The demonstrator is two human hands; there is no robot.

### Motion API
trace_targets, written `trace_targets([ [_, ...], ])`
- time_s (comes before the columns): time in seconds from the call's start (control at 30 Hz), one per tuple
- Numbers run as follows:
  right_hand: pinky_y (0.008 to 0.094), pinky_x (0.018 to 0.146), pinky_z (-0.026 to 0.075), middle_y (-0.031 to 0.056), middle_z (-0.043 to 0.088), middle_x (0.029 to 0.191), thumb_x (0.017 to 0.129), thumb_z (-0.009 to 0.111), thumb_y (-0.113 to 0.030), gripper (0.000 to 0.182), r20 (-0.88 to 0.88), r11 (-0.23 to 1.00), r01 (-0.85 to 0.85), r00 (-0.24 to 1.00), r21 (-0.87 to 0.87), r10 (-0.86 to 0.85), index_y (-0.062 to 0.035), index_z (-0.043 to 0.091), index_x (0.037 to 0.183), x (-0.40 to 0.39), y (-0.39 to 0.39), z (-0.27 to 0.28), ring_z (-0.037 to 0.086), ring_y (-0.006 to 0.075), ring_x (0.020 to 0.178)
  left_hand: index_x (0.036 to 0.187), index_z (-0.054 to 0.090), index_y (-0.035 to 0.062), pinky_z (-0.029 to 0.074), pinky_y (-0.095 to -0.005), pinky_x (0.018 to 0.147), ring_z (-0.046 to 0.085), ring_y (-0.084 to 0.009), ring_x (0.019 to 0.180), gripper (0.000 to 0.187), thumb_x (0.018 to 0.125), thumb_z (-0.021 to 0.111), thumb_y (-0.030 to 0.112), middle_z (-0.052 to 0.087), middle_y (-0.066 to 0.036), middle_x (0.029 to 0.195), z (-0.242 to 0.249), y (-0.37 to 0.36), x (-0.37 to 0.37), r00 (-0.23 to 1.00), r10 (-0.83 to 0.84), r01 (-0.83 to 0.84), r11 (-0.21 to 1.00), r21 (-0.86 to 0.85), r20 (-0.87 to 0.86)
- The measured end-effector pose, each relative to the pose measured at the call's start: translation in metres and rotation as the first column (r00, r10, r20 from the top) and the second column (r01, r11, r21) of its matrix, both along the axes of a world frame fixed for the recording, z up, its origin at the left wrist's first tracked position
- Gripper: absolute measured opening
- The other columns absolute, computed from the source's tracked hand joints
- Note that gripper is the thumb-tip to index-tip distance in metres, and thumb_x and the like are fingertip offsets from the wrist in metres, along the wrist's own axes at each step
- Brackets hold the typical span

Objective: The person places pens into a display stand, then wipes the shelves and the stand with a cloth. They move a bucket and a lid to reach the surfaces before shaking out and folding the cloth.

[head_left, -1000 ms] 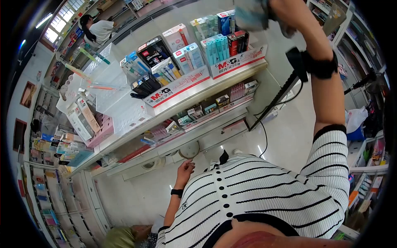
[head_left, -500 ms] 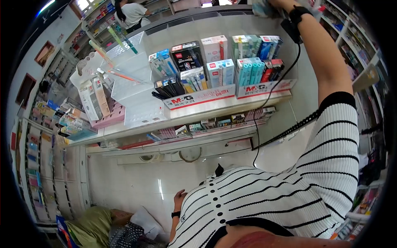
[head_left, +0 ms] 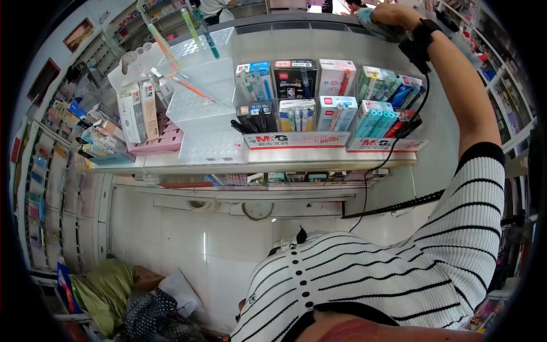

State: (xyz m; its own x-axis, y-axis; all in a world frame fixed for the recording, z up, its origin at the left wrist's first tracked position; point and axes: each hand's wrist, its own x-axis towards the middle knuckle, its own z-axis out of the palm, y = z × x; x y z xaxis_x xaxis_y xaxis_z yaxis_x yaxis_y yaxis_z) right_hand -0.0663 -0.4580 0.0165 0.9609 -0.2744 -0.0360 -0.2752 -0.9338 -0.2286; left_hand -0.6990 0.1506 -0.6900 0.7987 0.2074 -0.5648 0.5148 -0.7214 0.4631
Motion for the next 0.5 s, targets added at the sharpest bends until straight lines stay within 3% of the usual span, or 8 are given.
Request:
trace_targets([
  [0.1,0.0357,0.054,0.044,0.0097,0.059,0.066,0.081,0.048,-0.020,0.026,-0.022,0.968,-0.190,0.982,-0.165,0.189,-0.0002,0.060,0.068,0.003,0.034,0.009,0.057,0.0213,0.059,0.110,0.061,-0.0042,0.050,-0.0257,0.067,0.062,-0.0136,0.073,0.028,0.088,0.057,0.013,0.068,-0.010,0.086,-0.008,0.014,0.004,0.971,-0.238,0.234,0.966,0.113,0.031],
  [0.2,0.0356,0.057,0.044,0.0091,0.060,0.066,0.080,0.048,-0.025,0.028,-0.053,0.654,-0.517,0.805,-0.552,0.591,-0.0032,0.061,0.066,0.098,0.026,-0.016,0.056,0.0214,0.062,0.109,0.061,-0.0042,0.050,-0.0258,0.067,0.062,-0.0134,0.072,0.027,0.089,0.056,0.014,0.069,-0.009,0.085,-0.018,0.031,0.021,0.798,-0.602,0.562,0.760,0.325,0.028],
  [0.27,0.0355,0.059,0.044,0.0087,0.060,0.067,0.079,0.049,-0.028,0.030,-0.168,0.309,-0.603,0.605,-0.735,0.779,-0.0052,0.061,0.065,0.139,0.025,-0.026,0.056,0.0214,0.063,0.108,0.062,-0.0041,0.050,-0.0260,0.066,0.062,-0.0139,0.071,0.027,0.089,0.054,0.013,0.068,-0.009,0.083,0.008,0.021,0.033,0.998,-0.031,0.033,0.998,-0.050,0.053],
  [0.3,0.0355,0.059,0.044,0.0087,0.060,0.067,0.079,0.049,-0.028,0.030,-0.169,0.308,-0.603,0.604,-0.736,0.779,-0.0052,0.061,0.065,0.134,0.040,-0.022,0.056,0.0214,0.063,0.107,0.062,-0.0041,0.050,-0.0263,0.065,0.061,-0.0144,0.070,0.026,0.090,0.052,0.013,0.068,-0.008,0.081,0.019,0.016,0.039,0.842,0.520,-0.533,0.764,-0.364,-0.141],
  [0.37,0.0371,0.062,0.044,0.0086,0.062,0.070,0.080,0.047,-0.031,0.032,-0.345,0.877,-0.271,0.929,-0.397,0.131,-0.0050,0.061,0.067,0.084,0.110,0.003,0.057,0.0219,0.065,0.103,0.064,-0.0037,0.049,-0.0260,0.066,0.061,-0.0146,0.069,0.024,0.088,0.055,0.012,0.068,-0.008,0.081,0.006,0.021,0.032,0.804,0.583,-0.574,0.713,-0.403,-0.114],
  [0.4,0.0380,0.064,0.044,0.0092,0.064,0.079,0.081,0.045,-0.032,0.034,-0.071,0.945,-0.106,0.994,-0.310,0.088,-0.0032,0.063,0.081,-0.017,0.174,0.031,0.058,0.0226,0.069,0.102,0.065,-0.0034,0.049,-0.0257,0.066,0.061,-0.0148,0.070,0.024,0.087,0.057,0.013,0.068,-0.008,0.080,-0.010,0.027,0.022,0.842,0.539,-0.497,0.762,-0.415,-0.019],
  [0.43,0.0380,0.064,0.044,0.0092,0.064,0.079,0.081,0.045,-0.032,0.034,-0.071,0.945,-0.107,0.993,-0.309,0.089,-0.0032,0.063,0.081,-0.003,0.183,0.027,0.058,0.0226,0.069,0.100,0.066,-0.0031,0.050,-0.0254,0.067,0.061,-0.0151,0.071,0.023,0.085,0.058,0.013,0.068,-0.007,0.080,-0.017,0.031,0.018,0.869,0.489,-0.417,0.807,-0.417,0.077],
  [0.5,0.0399,0.065,0.045,0.0101,0.065,0.086,0.081,0.045,-0.031,0.036,-0.020,0.873,-0.442,0.894,-0.204,0.448,-0.0010,0.064,0.091,0.042,0.191,0.011,0.058,0.0245,0.072,0.099,0.067,-0.0015,0.050,-0.0267,0.071,0.064,-0.0180,0.077,0.023,0.083,0.061,0.015,0.069,-0.009,0.084,-0.003,0.034,0.019,0.879,0.474,-0.466,0.839,-0.281,-0.042],
])
